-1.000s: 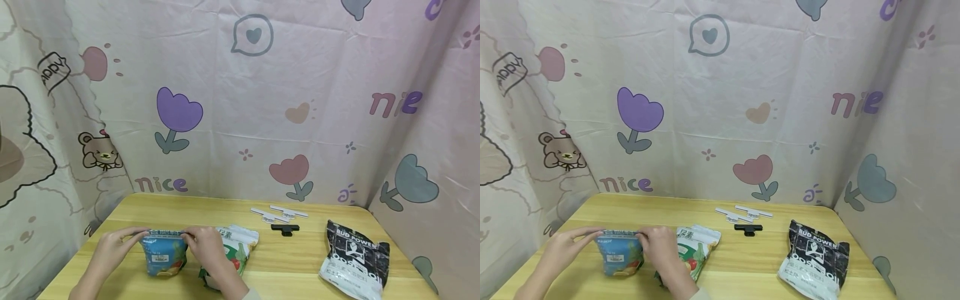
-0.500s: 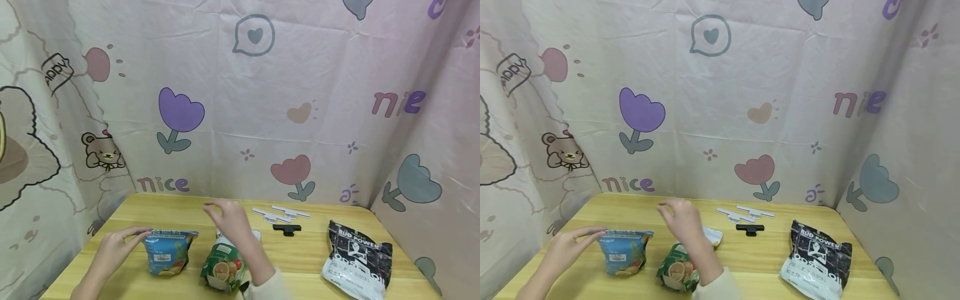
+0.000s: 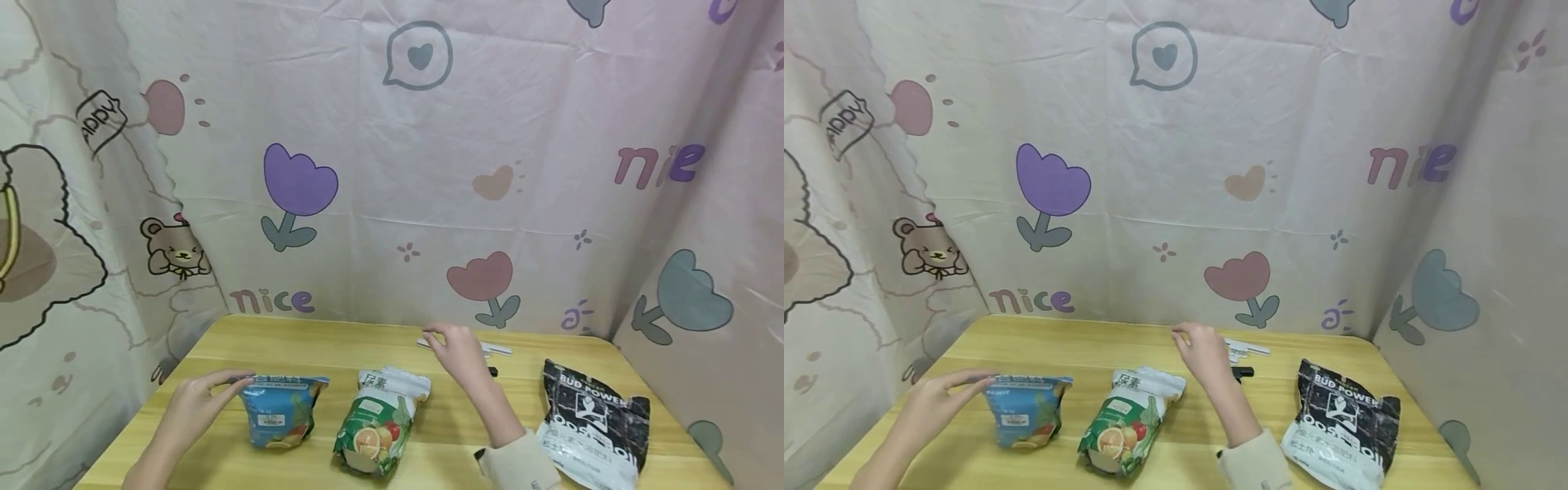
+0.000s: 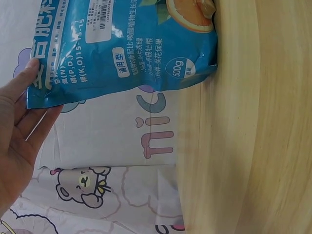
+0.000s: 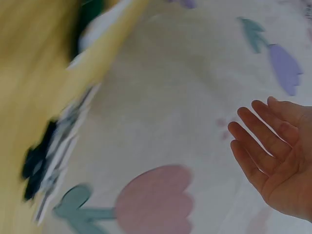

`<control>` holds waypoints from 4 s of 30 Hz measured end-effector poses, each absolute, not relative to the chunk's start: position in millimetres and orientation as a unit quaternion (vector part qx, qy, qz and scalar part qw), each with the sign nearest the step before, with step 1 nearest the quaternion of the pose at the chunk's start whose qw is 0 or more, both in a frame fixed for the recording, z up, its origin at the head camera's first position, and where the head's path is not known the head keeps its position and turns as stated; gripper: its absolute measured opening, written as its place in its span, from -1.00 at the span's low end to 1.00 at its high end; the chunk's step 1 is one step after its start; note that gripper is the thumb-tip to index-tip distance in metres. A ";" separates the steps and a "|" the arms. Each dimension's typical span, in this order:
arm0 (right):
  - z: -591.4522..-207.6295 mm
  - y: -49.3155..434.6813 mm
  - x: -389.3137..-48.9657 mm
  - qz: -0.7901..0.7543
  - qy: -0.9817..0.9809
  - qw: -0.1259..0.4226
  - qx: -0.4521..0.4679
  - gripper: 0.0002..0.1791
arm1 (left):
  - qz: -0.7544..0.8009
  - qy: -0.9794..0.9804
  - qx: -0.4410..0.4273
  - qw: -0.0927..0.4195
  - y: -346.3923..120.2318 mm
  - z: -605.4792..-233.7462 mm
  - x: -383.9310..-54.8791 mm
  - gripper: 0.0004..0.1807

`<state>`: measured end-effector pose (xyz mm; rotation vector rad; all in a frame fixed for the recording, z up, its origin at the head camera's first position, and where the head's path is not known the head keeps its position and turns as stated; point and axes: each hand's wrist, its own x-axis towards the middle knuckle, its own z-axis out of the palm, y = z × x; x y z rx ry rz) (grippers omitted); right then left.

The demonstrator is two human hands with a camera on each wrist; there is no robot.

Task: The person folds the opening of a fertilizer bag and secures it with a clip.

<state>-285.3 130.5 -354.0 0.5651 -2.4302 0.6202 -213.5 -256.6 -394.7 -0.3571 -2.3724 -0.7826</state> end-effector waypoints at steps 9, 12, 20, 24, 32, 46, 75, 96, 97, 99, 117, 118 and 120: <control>-400.0 178.8 -303.7 0.149 -0.956 0.191 0.164 -0.90 | -0.299 -0.895 -0.132 0.304 -255.2 -393.9 -213.0 -0.85; -409.8 192.7 -308.9 0.137 -0.968 0.150 0.150 -0.82 | -0.300 -0.897 -0.128 0.299 -254.8 -393.4 -212.6 -0.85; -426.9 217.2 -319.8 0.099 -0.978 0.101 0.154 -0.75 | -0.296 -0.901 -0.120 0.292 -255.4 -394.1 -212.9 -0.85; -431.0 221.8 -322.7 0.085 -0.978 0.101 0.164 -0.80 | -0.297 -0.899 -0.123 0.298 -255.9 -395.0 -213.5 -0.84; -432.6 224.9 -328.0 0.084 -0.969 0.144 0.183 -0.89 | -0.296 -0.896 -0.128 0.305 -256.0 -395.6 -213.6 -0.84; -434.9 229.0 -341.2 0.108 -0.961 0.165 0.193 -0.72 | -0.297 -0.896 -0.134 0.302 -255.3 -393.1 -212.9 -0.84; -424.2 227.7 -346.2 0.087 -0.964 0.101 0.230 -0.86 | -0.354 -0.898 -0.098 0.240 -256.8 -391.5 -212.9 -0.88; -402.4 194.4 -325.3 0.168 -0.946 0.101 0.258 -0.77 | -0.434 -0.890 -0.036 0.138 -264.1 -392.5 -214.8 -0.68; -401.6 191.6 -323.6 0.170 -0.944 0.101 0.264 -0.77 | -0.434 -0.890 -0.036 0.138 -264.1 -392.4 -214.7 -0.68; -399.9 186.0 -320.0 0.172 -0.940 0.104 0.274 -0.78 | -0.433 -0.890 -0.037 0.138 -264.1 -392.3 -214.7 -0.69; -380.4 133.8 -299.4 0.174 -0.903 0.147 0.363 -0.74 | -0.446 -0.885 -0.034 0.126 -262.2 -390.7 -214.6 -0.66; -379.4 130.8 -298.5 0.176 -0.902 0.148 0.366 -0.74 | -0.447 -0.885 -0.035 0.126 -261.9 -390.8 -214.8 -0.67; -376.9 124.8 -296.1 0.180 -0.900 0.150 0.368 -0.73 | -0.449 -0.884 -0.038 0.126 -261.2 -390.6 -215.1 -0.67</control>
